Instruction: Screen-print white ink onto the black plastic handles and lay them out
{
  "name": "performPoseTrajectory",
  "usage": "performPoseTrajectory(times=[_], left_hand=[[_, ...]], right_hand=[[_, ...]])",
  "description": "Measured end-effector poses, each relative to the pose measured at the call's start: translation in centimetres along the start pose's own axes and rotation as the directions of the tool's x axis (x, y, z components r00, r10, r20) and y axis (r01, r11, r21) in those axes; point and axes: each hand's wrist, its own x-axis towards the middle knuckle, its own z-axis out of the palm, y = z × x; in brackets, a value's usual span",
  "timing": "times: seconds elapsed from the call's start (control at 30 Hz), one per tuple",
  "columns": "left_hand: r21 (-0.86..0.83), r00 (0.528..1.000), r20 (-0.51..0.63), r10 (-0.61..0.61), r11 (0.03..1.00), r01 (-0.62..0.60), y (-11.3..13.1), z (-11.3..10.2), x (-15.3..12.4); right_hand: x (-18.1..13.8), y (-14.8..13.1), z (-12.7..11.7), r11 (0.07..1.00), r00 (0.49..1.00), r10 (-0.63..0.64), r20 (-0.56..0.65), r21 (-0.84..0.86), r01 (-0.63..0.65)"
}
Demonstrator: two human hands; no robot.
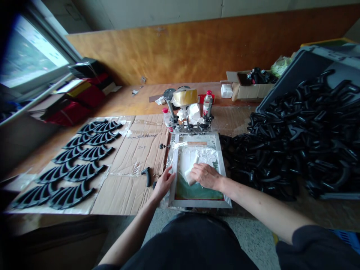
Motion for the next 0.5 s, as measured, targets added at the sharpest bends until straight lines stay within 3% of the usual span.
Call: performPoseTrajectory(times=[0.07, 0.13, 0.23, 0.3, 0.4, 0.5], left_hand=[[-0.001, 1.0, -0.003, -0.004, 1.0, 0.004, 0.0, 0.0, 0.0], [-0.002, 1.0, -0.002, -0.003, 1.0, 0.003, 0.2, -0.1, 0.0], [-0.013, 1.0, -0.013, 0.002, 1.0, -0.002, 0.6, -0.3, -0.2], [-0.032, 1.0, -0.024, -0.005, 0.999, 0.004, 0.8, -0.4, -0.3], [-0.065, 1.0, -0.024, -0.017, 0.998, 0.016, 1.0, -0.5, -0.4], [-0.107, 1.0, 0.008, -0.01, 0.994, 0.011, 1.4, -0.9, -0.5]], right_hand=[[-0.3, 0.2, -0.7, 0.997, 0.998, -0.059, 0.033, 0.054, 0.058], [0.1, 0.7, -1.1, 0.994, 1.0, -0.003, 0.025, 0.113, 0.0], [0.8, 0.6, -0.4, 0.988, 0.986, 0.136, -0.097, 0.09, -0.128], [0.5, -0.1, 0.5, 0.993, 0.981, 0.113, -0.156, 0.033, -0.109], [-0.4, -1.0, 1.1, 0.998, 0.99, 0.049, -0.135, 0.043, -0.044], [0.7, -0.4, -0.1, 0.981, 0.98, 0.153, -0.127, 0.136, -0.136]])
